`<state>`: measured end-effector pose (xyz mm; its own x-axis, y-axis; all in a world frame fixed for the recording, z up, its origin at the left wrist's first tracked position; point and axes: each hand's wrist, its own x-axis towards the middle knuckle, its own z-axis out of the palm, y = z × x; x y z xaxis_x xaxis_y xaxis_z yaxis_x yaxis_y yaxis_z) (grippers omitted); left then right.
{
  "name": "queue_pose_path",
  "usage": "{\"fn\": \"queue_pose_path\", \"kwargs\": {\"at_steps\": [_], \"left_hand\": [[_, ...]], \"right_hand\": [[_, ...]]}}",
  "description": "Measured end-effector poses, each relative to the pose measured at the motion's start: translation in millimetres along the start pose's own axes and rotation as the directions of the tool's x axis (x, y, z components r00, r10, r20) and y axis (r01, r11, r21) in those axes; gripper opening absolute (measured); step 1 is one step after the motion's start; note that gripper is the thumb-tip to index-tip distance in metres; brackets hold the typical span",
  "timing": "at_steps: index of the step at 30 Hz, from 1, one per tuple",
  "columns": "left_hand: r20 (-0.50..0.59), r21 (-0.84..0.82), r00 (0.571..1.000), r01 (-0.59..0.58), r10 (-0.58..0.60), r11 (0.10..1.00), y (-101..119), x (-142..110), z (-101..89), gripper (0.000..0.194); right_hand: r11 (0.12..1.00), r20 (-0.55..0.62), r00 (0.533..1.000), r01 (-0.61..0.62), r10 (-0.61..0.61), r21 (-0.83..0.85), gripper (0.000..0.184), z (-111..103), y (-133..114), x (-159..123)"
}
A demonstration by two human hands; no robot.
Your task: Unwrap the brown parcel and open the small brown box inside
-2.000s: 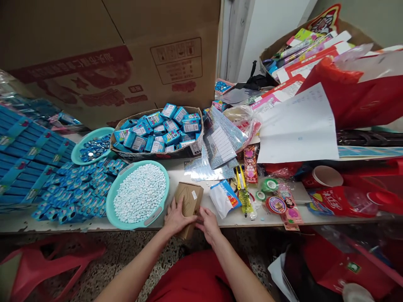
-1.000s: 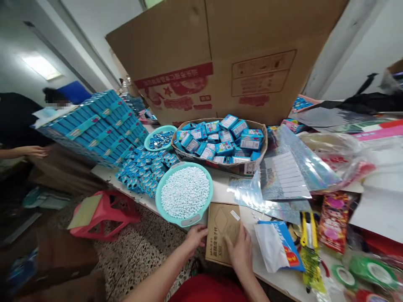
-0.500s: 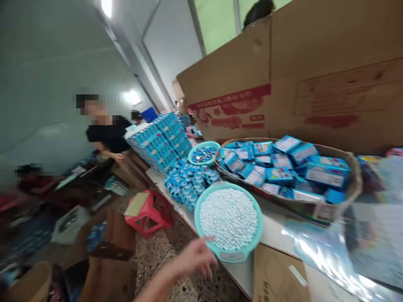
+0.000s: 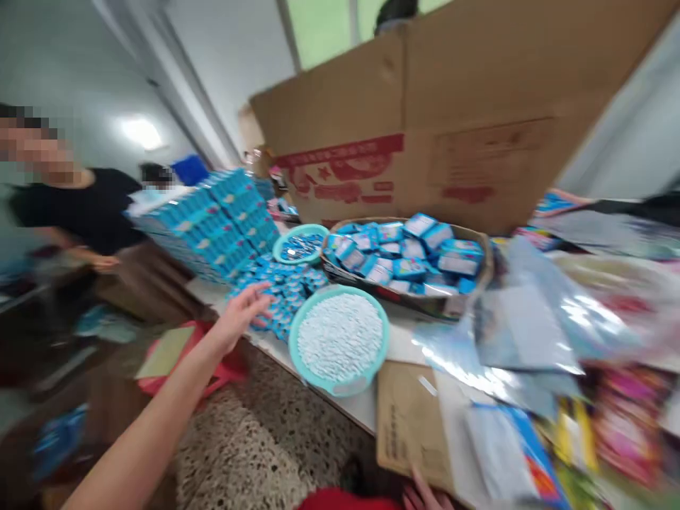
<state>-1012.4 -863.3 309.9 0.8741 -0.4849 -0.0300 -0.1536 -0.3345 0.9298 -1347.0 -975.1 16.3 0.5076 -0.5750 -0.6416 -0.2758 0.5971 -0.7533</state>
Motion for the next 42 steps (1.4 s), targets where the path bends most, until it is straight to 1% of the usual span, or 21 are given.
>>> {"fn": "queue_pose_path", "kwargs": {"at_steps": [1,2,3,4,5,6,7,8,9,11,12,13,15,17,19,20,22,26,33,40,42], "left_hand": [[0.211,-0.013,0.976,0.057,-0.053,0.998,-23.2,-21.0,25.0,0.048],[0.400,-0.008,0.913,0.098,-0.086,0.995,-45.1,-42.4,48.4,0.042],[0.554,0.010,0.825,0.124,-0.109,0.992,-64.8,-63.0,69.5,0.037],[0.670,0.042,0.732,0.132,-0.126,0.990,-81.8,-81.6,88.4,0.036],[0.754,0.080,0.646,0.093,-0.121,0.993,-95.9,-97.5,105.3,0.036],[0.809,0.114,0.580,0.011,-0.099,0.993,-107.0,-110.3,120.6,0.036],[0.840,0.148,0.539,-0.106,-0.068,0.983,-115.4,-119.8,134.7,0.036],[0.856,0.180,0.517,-0.252,-0.026,0.951,-121.3,-126.4,148.0,0.036],[0.863,0.213,0.505,-0.404,0.022,0.890,-125.2,-130.4,160.6,0.036],[0.867,0.280,0.485,-0.659,0.111,0.698,-128.6,-132.9,183.9,0.037],[0.872,0.307,0.469,-0.744,0.137,0.593,-128.9,-132.5,194.5,0.040],[0.881,0.326,0.449,-0.803,0.148,0.499,-128.7,-131.7,204.1,0.044],[0.903,0.340,0.409,-0.869,0.133,0.359,-127.5,-130.0,219.9,0.057],[0.923,0.331,0.370,-0.905,0.109,0.267,-126.6,-129.7,230.2,0.061],[0.937,0.309,0.334,-0.930,0.106,0.200,-126.7,-131.1,235.0,0.061],[0.941,0.302,0.323,-0.937,0.105,0.175,-127.1,-132.3,235.9,0.061],[0.944,0.304,0.320,-0.940,0.086,0.154,-128.3,-134.6,235.9,0.058],[0.936,0.336,0.350,-0.924,0.047,0.183,-128.1,-136.3,236.1,0.052],[0.937,0.337,0.350,-0.914,0.018,0.228,-115.3,-130.4,242.5,0.051],[0.930,0.353,0.368,-0.908,0.027,0.226,-105.1,-130.0,247.4,0.041],[0.922,0.370,0.387,-0.903,0.037,0.220,-103.3,-131.1,248.6,0.046]], "right_hand": [[0.996,-0.076,0.997,-0.026,0.033,0.081,0.056,-6.7,2.9,-14.8],[0.968,-0.128,0.987,-0.067,0.101,0.242,0.057,-8.3,2.8,-26.2],[0.925,-0.163,0.976,-0.075,0.145,0.371,0.058,-6.5,0.4,-33.7],[0.896,-0.185,0.971,-0.053,0.148,0.441,0.057,-3.0,-3.4,-37.5],[0.883,-0.218,0.965,-0.030,0.148,0.468,0.055,0.7,-7.6,-38.4],[0.871,-0.247,0.957,-0.011,0.151,0.491,0.054,3.9,-11.3,-37.9],[0.862,-0.270,0.951,0.005,0.153,0.507,0.053,6.3,-13.9,-37.0],[0.855,-0.289,0.944,0.017,0.157,0.519,0.052,8.0,-15.3,-36.5],[0.846,-0.303,0.939,0.026,0.162,0.533,0.051,9.3,-15.6,-36.8],[0.830,-0.318,0.933,0.040,0.169,0.557,0.048,11.5,-14.5,-39.8],[0.823,-0.323,0.931,0.046,0.171,0.566,0.046,12.6,-13.8,-42.0],[0.817,-0.329,0.928,0.051,0.173,0.575,0.044,13.9,-13.5,-44.1],[0.806,-0.340,0.923,0.062,0.178,0.588,0.039,16.2,-14.1,-47.1],[0.801,-0.358,0.916,0.072,0.182,0.594,0.033,17.7,-15.9,-47.7],[0.802,-0.375,0.908,0.077,0.189,0.592,0.029,17.7,-18.0,-46.3],[0.803,-0.381,0.905,0.078,0.192,0.590,0.029,17.2,-19.0,-45.4],[0.806,-0.384,0.903,0.076,0.195,0.587,0.029,15.2,-20.5,-43.6],[0.807,-0.374,0.909,0.078,0.183,0.585,0.032,8.4,-22.5,-42.2],[0.801,-0.316,0.931,0.046,0.182,0.597,0.033,-4.1,-20.5,-41.8],[0.785,-0.275,0.941,0.016,0.198,0.620,0.034,-15.6,-18.6,-35.3],[0.773,-0.269,0.943,0.019,0.198,0.635,0.033,-13.4,-18.4,-34.1]]}}
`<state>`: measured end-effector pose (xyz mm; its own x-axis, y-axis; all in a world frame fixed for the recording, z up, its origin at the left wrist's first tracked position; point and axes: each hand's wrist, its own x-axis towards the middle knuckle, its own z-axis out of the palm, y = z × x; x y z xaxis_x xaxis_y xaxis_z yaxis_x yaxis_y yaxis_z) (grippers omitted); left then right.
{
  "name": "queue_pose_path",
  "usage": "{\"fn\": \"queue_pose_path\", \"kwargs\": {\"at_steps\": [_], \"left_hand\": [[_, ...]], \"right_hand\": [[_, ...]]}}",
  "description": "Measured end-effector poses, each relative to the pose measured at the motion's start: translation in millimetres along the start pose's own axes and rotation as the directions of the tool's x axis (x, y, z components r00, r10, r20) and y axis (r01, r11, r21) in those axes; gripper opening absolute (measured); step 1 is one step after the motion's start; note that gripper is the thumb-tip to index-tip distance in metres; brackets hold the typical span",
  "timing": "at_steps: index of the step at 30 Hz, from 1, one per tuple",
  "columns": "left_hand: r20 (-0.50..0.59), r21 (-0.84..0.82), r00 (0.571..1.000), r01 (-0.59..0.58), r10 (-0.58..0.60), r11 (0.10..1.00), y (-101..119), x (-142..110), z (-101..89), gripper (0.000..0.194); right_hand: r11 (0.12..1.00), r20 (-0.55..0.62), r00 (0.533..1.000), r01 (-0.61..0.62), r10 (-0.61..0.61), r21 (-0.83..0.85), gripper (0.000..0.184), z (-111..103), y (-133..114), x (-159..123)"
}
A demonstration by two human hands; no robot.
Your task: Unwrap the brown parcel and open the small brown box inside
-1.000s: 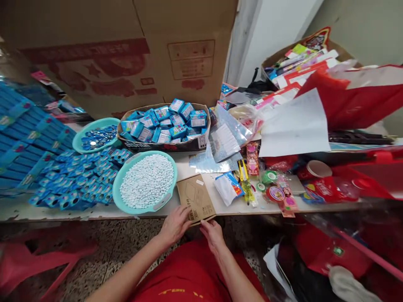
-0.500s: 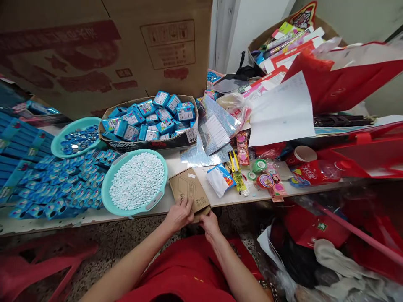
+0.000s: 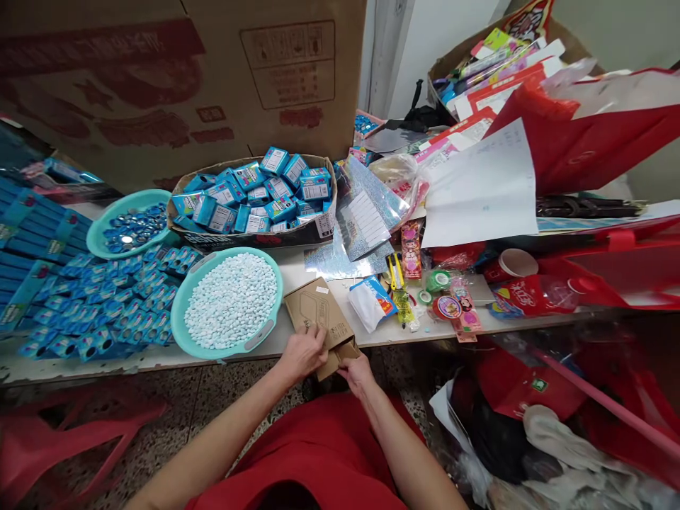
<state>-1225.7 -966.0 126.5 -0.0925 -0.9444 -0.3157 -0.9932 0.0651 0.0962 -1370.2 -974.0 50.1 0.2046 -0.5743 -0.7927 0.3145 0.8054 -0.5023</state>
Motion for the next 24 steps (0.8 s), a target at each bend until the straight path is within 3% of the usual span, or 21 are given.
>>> {"fn": "queue_pose_path", "kwargs": {"at_steps": [4,11,16,20,22,24], "left_hand": [[0.000,0.058,1.000,0.017,-0.017,0.998,-1.4,3.6,-8.0,0.067],[0.070,-0.014,0.996,-0.052,0.053,0.999,-10.9,13.7,-40.8,0.056],[0.064,-0.005,0.997,-0.049,0.049,0.999,-11.1,16.4,-45.0,0.054],[0.033,-0.003,0.997,-0.070,0.070,0.998,-13.2,16.9,-44.5,0.055],[0.018,0.005,0.997,-0.079,0.079,0.997,-14.2,16.6,-44.9,0.054],[0.006,0.009,0.997,-0.076,0.076,0.997,-14.8,16.0,-45.0,0.052]], "right_hand": [[0.999,0.042,0.999,-0.014,0.012,0.045,0.033,5.1,5.5,-6.5],[0.997,0.080,0.996,-0.033,0.027,0.075,0.035,2.4,2.1,-11.6],[0.999,0.035,0.999,0.015,-0.016,0.030,0.032,4.7,2.1,-14.0],[0.981,-0.100,0.976,0.191,-0.192,-0.021,0.062,8.2,-5.9,-30.3],[0.914,-0.138,0.909,0.371,-0.393,-0.164,0.075,11.1,-15.1,-36.1],[0.796,-0.061,0.838,0.490,-0.542,-0.355,0.077,15.3,-25.4,-35.6]]}}
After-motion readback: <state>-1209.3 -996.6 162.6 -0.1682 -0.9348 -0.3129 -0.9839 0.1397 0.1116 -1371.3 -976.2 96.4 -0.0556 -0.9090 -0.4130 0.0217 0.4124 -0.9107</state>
